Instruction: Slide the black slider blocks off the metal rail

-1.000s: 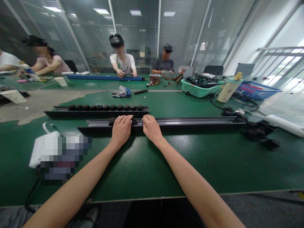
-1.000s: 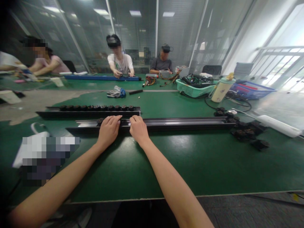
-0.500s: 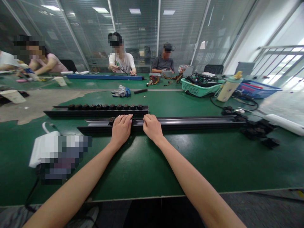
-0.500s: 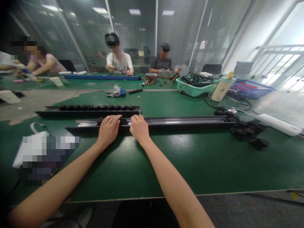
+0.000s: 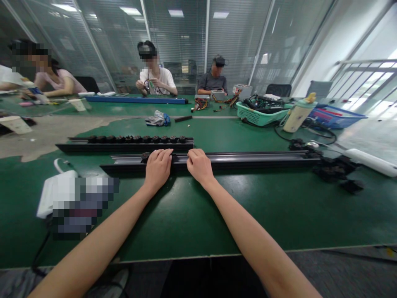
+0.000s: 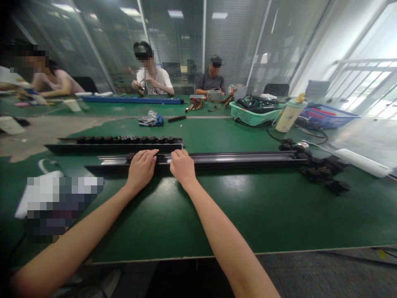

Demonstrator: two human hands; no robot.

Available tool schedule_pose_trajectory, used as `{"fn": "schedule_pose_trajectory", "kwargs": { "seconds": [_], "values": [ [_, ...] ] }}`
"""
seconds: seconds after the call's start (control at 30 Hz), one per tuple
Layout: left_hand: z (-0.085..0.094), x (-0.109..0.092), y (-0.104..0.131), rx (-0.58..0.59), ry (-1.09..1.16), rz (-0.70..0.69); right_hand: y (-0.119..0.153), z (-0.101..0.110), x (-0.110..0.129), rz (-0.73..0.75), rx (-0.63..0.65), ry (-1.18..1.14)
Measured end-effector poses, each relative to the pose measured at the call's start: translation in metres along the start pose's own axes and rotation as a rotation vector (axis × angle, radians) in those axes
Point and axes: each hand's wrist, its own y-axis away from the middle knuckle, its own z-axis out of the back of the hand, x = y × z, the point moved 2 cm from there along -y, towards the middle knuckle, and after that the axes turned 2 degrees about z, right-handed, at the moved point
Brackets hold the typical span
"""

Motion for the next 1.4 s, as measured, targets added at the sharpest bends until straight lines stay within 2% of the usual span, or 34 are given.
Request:
{"fn": "schedule_pose_trajectory", "kwargs": {
  "seconds": [0.33, 0.6, 0.7, 1.1, 1.4],
  "values": [
    [0.000, 0.001, 0.000, -0.001, 0.019, 0.002, -0.004, 0.010, -0.001, -0.011, 0.052, 0.032],
    [0.001, 0.000, 0.000, -0.007, 0.013, -0.001, -0.011, 0.022, -0.024, 0.172, 0.200, -0.071],
    [0.002, 0.000, 0.000, -0.004, 0.015, -0.002, -0.011, 0.020, -0.031, 0.183, 0.185, -0.109],
    [0.002, 0.001, -0.002, 0.006, 0.022, 0.006, -0.013, 0.014, -0.034, 0.025, 0.080, -0.202],
    [0.003, 0.000, -0.001, 0.010, 0.042, 0.010, -0.009, 0.021, -0.040, 0.033, 0.077, -0.184]
  ]
}}
